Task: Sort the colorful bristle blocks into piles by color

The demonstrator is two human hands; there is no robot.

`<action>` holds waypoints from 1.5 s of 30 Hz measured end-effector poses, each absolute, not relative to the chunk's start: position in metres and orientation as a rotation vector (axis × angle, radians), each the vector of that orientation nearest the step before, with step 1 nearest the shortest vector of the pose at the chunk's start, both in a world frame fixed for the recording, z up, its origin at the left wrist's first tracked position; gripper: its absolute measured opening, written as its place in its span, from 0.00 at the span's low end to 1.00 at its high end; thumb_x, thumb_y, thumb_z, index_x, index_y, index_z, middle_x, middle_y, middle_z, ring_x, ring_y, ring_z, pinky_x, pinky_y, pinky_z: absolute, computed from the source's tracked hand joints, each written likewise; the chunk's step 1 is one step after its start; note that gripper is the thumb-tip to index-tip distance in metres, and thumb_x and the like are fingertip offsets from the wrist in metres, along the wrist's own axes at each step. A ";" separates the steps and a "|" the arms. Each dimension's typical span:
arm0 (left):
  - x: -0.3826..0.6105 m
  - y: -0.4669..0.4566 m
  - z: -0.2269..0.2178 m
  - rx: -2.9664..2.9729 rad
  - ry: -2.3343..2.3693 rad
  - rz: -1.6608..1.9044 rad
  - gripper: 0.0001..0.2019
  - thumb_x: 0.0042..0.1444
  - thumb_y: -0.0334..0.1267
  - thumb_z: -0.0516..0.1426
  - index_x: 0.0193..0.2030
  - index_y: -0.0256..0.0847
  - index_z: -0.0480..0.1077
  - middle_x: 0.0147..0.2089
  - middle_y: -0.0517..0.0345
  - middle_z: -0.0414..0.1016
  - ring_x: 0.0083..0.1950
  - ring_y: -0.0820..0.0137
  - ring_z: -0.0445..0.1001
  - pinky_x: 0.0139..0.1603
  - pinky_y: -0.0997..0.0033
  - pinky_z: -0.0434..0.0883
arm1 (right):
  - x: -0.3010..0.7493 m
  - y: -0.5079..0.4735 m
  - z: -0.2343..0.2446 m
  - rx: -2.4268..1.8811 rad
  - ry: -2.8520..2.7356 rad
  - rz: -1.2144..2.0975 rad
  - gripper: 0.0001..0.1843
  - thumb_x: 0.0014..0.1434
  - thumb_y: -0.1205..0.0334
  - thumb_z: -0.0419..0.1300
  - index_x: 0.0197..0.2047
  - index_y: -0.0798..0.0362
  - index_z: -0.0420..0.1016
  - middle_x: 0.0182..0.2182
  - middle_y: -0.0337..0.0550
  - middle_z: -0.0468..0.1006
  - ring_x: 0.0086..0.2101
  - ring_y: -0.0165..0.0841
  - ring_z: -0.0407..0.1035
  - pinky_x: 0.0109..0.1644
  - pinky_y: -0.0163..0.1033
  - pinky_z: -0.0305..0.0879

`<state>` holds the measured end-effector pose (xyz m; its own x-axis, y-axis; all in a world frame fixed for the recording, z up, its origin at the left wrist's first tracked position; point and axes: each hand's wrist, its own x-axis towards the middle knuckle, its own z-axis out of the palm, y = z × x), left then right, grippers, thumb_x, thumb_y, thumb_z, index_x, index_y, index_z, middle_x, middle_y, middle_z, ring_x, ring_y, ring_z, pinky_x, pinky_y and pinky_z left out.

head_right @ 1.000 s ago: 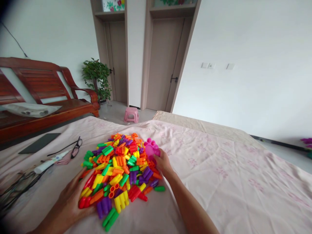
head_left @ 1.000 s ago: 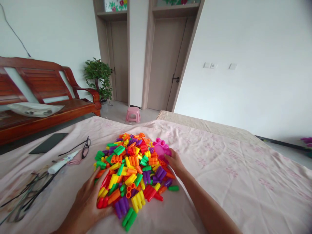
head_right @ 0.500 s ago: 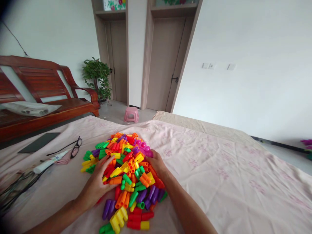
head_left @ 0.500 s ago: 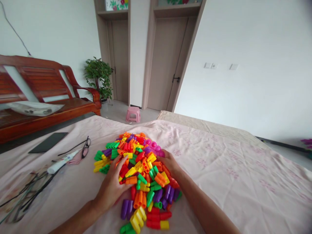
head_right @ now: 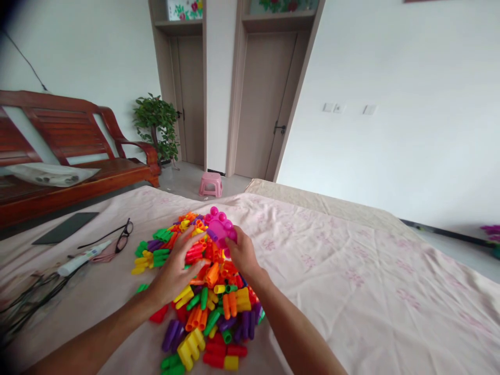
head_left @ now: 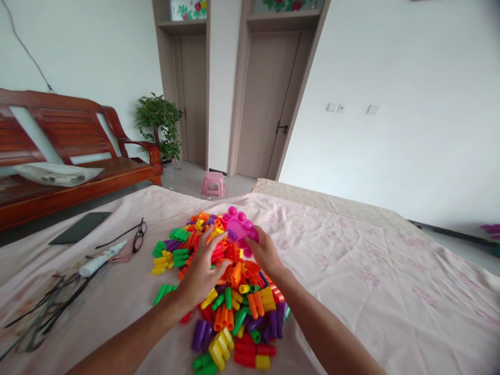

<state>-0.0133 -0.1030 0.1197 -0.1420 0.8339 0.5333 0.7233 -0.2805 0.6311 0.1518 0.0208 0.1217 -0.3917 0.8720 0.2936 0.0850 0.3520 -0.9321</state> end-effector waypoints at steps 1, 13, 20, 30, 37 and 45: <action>-0.017 -0.107 0.122 2.016 1.817 1.344 0.26 0.62 0.36 0.54 0.67 0.47 0.60 0.75 0.47 0.46 0.76 0.55 0.46 0.72 0.46 0.55 | 0.158 0.023 0.124 -0.872 -1.757 1.104 0.10 0.54 0.62 0.58 0.40 0.53 0.72 0.28 0.39 0.79 0.26 0.31 0.70 0.29 0.34 0.65; -0.027 -0.221 0.040 2.437 2.021 0.883 0.55 0.39 0.52 0.69 0.74 0.58 0.49 0.77 0.50 0.43 0.70 0.40 0.58 0.64 0.45 0.66 | 0.274 0.021 0.075 -1.145 -1.407 1.368 0.17 0.46 0.53 0.66 0.36 0.56 0.73 0.22 0.36 0.75 0.20 0.30 0.65 0.23 0.34 0.59; -0.005 -0.191 0.037 2.499 1.960 0.840 0.50 0.44 0.39 0.66 0.74 0.55 0.50 0.78 0.48 0.40 0.70 0.41 0.58 0.63 0.43 0.67 | 0.270 0.009 0.081 -1.088 -1.424 1.384 0.18 0.45 0.54 0.68 0.37 0.56 0.75 0.26 0.41 0.78 0.26 0.33 0.69 0.29 0.36 0.63; 0.032 -0.138 0.067 2.527 1.732 0.962 0.21 0.56 0.35 0.61 0.57 0.47 0.70 0.74 0.46 0.52 0.69 0.52 0.63 0.63 0.51 0.71 | 0.268 0.005 0.068 -1.076 -1.347 1.443 0.16 0.47 0.54 0.68 0.36 0.54 0.74 0.25 0.37 0.76 0.24 0.30 0.66 0.27 0.35 0.60; 0.060 -0.100 0.097 2.318 1.672 1.215 0.18 0.51 0.27 0.60 0.49 0.46 0.71 0.62 0.49 0.70 0.61 0.59 0.72 0.59 0.54 0.74 | 0.260 -0.001 0.065 -1.049 -1.339 1.459 0.16 0.50 0.53 0.67 0.38 0.53 0.73 0.27 0.39 0.76 0.26 0.33 0.68 0.29 0.36 0.62; 0.055 -0.091 0.128 2.105 1.529 1.398 0.15 0.60 0.32 0.57 0.53 0.45 0.69 0.55 0.51 0.76 0.59 0.64 0.73 0.62 0.57 0.71 | 0.252 0.004 0.065 -0.981 -1.392 1.328 0.17 0.52 0.50 0.68 0.37 0.54 0.71 0.26 0.38 0.75 0.25 0.30 0.66 0.28 0.34 0.63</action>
<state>0.0546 -0.0911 0.1281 0.0245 0.8197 0.5723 0.6431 -0.4512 0.6187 0.2523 0.0036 0.0654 -0.2345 0.9668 0.1016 -0.0565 0.0907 -0.9943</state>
